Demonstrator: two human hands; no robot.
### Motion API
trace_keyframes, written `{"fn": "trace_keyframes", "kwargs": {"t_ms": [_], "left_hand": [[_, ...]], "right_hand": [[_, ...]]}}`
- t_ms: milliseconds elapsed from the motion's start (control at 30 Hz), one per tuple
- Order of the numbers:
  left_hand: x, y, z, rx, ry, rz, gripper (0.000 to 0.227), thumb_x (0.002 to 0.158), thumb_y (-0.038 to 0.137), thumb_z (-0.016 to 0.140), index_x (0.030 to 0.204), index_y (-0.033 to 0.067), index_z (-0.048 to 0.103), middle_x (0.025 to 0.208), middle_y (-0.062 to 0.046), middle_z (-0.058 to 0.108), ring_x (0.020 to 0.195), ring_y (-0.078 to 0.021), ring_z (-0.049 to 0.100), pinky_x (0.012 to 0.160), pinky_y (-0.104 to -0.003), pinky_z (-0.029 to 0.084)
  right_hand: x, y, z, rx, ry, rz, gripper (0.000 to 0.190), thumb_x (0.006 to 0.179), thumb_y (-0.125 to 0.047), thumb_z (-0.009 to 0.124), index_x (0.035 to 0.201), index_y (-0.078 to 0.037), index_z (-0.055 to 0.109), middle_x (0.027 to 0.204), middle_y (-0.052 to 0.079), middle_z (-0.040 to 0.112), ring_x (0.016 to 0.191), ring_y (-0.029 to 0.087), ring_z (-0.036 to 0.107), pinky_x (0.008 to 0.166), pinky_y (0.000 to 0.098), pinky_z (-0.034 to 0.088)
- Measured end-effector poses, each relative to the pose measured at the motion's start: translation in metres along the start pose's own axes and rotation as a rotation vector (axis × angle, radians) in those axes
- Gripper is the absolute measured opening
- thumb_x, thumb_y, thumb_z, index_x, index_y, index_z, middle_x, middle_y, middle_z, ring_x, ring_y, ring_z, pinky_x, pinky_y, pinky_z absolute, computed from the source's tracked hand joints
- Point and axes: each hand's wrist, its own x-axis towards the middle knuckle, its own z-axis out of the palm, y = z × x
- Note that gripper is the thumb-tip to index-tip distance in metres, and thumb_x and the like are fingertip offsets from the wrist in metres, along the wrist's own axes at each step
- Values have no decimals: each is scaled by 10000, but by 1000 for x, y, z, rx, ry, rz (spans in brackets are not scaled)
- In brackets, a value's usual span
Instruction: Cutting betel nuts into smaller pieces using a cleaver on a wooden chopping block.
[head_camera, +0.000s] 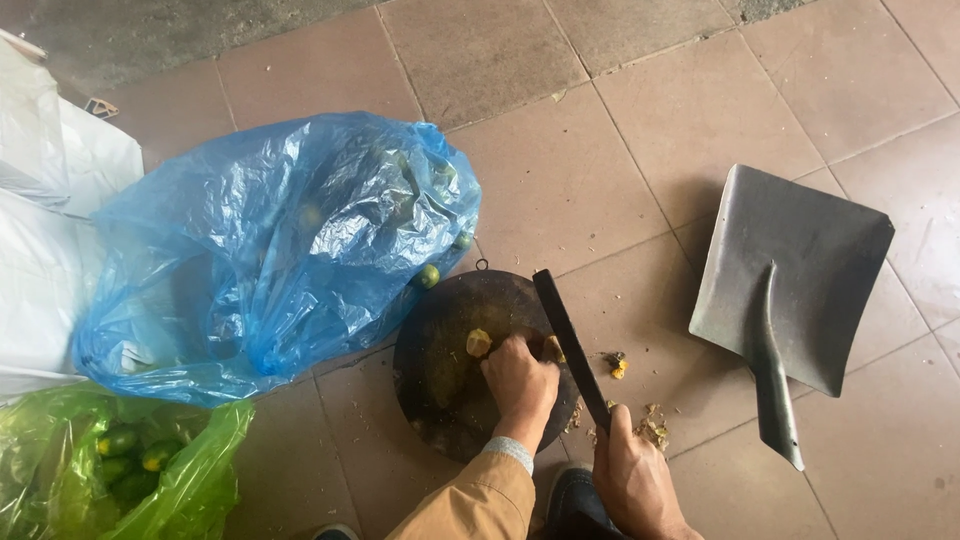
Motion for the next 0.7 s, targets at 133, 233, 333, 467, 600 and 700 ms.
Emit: {"fn": "trace_keyframes", "kwargs": {"t_ms": [133, 233, 333, 467, 600, 700], "left_hand": [[1, -1, 1, -4, 7, 6, 144, 888, 164, 874, 1009, 91, 842, 1142, -145, 854, 1127, -406, 758, 1039, -554, 460], [4, -7, 3, -14, 21, 25, 149, 876, 184, 903, 975, 92, 839, 1108, -128, 863, 1105, -404, 773, 1041, -557, 471], [5, -9, 11, -2, 56, 84, 117, 856, 167, 893, 934, 101, 836, 1080, -129, 867, 1078, -398, 790, 983, -577, 486], [10, -17, 19, 30, 18, 51, 248, 731, -34, 744, 906, 119, 830, 1069, -127, 850, 1039, -370, 765, 984, -528, 453], [13, -24, 25, 74, 11, 33, 259, 686, -31, 774, 910, 97, 793, 1097, -131, 835, 1056, -369, 748, 1006, -504, 434], [15, -24, 28, 33, 25, 58, 217, 745, 32, 833, 946, 91, 775, 1134, -144, 837, 1122, -376, 743, 1034, -548, 424]], "right_hand": [[-1, -6, -4, 1, -17, 11, 176, 1094, -261, 544, 1045, -156, 413, 718, 206, 726, 684, 594, 659, 652, 640, 518], [0, -9, -5, 45, -45, 20, 178, 1104, -250, 543, 1027, -146, 422, 701, 200, 716, 636, 545, 663, 634, 622, 519], [3, -1, -4, 6, -59, 41, 219, 1099, -307, 564, 1054, -150, 418, 701, 215, 717, 675, 589, 637, 658, 642, 511], [8, 5, 4, 10, -57, 27, 215, 1091, -296, 546, 1031, -154, 396, 670, 226, 674, 657, 613, 597, 641, 654, 485], [15, 14, 17, -94, -53, 18, 144, 1058, -257, 520, 1082, -164, 413, 642, 192, 678, 617, 575, 626, 622, 659, 506], [19, 1, 6, -107, -77, 2, 121, 1105, -244, 474, 1053, -156, 410, 598, 173, 663, 558, 539, 626, 587, 652, 481]]}}
